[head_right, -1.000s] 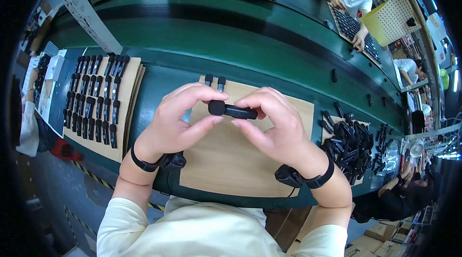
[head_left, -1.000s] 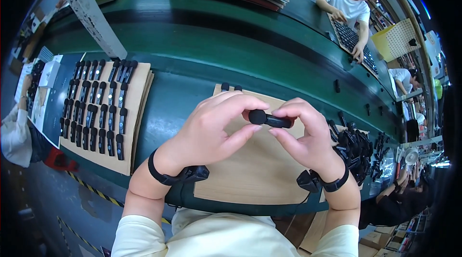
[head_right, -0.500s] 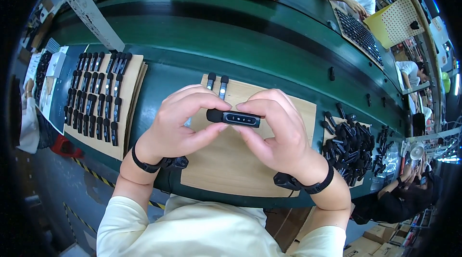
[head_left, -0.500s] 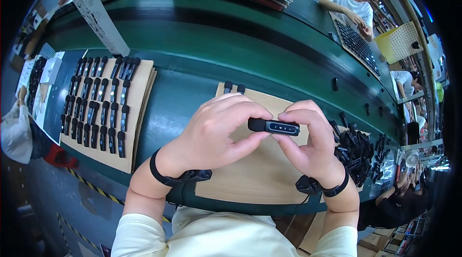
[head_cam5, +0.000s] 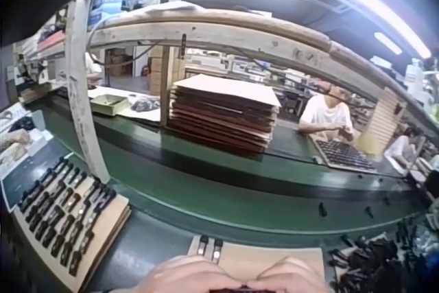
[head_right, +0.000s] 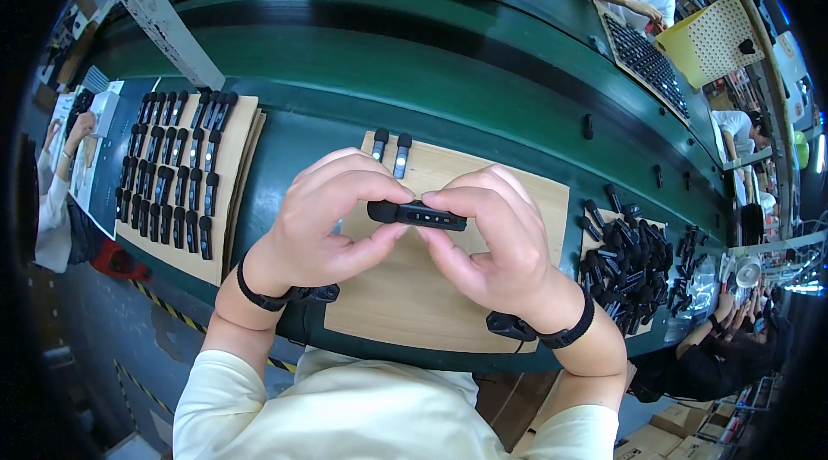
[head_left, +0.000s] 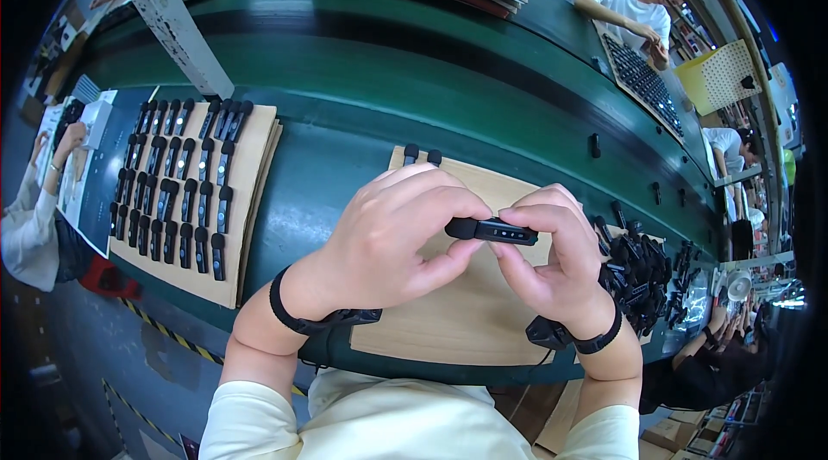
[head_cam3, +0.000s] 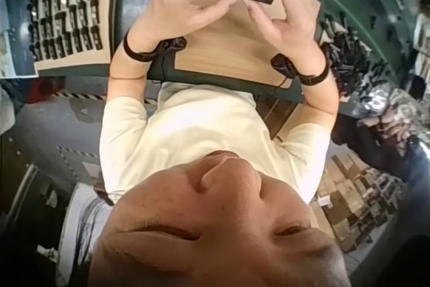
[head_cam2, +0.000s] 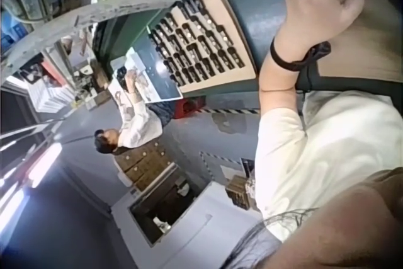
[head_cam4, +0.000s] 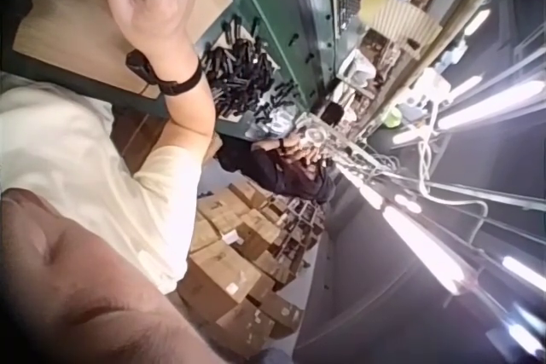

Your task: The person picks up a microphone from a pile, inspects it by hand, and places it onto a cardboard sheet. After filling the sheet, the person replaces it with a new piece of cardboard and continues the process.

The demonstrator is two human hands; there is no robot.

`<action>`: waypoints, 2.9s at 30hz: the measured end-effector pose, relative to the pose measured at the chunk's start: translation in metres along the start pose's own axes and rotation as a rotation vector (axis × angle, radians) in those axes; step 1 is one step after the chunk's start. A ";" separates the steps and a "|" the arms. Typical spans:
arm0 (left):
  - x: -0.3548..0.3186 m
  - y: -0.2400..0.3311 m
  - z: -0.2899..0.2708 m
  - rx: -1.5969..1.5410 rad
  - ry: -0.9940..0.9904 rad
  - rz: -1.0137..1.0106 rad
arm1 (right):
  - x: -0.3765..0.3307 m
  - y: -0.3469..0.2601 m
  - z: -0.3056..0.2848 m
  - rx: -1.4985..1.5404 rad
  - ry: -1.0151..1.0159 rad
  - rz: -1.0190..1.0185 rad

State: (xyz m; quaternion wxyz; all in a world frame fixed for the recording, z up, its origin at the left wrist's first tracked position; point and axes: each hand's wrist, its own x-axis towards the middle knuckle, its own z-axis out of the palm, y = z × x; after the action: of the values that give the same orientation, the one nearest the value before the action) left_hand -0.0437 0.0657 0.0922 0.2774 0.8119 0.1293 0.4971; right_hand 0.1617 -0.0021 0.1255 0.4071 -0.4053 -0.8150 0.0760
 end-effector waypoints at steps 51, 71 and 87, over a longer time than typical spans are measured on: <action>-0.009 -0.073 -0.002 0.111 -0.069 -0.668 | 0.004 0.116 0.050 0.199 -0.337 0.776; -0.017 -0.087 -0.001 0.256 -0.144 -0.687 | 0.005 0.157 0.043 -0.059 -0.359 0.808; -0.009 -0.066 -0.005 0.185 -0.047 -0.576 | -0.009 0.242 -0.012 -0.459 -0.275 0.831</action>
State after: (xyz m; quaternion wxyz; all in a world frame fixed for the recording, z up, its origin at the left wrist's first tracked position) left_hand -0.0477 0.1167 0.0490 0.3346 0.7749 0.3926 0.3652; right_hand 0.3186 0.1487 0.0179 0.1313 -0.7615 -0.6263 0.1030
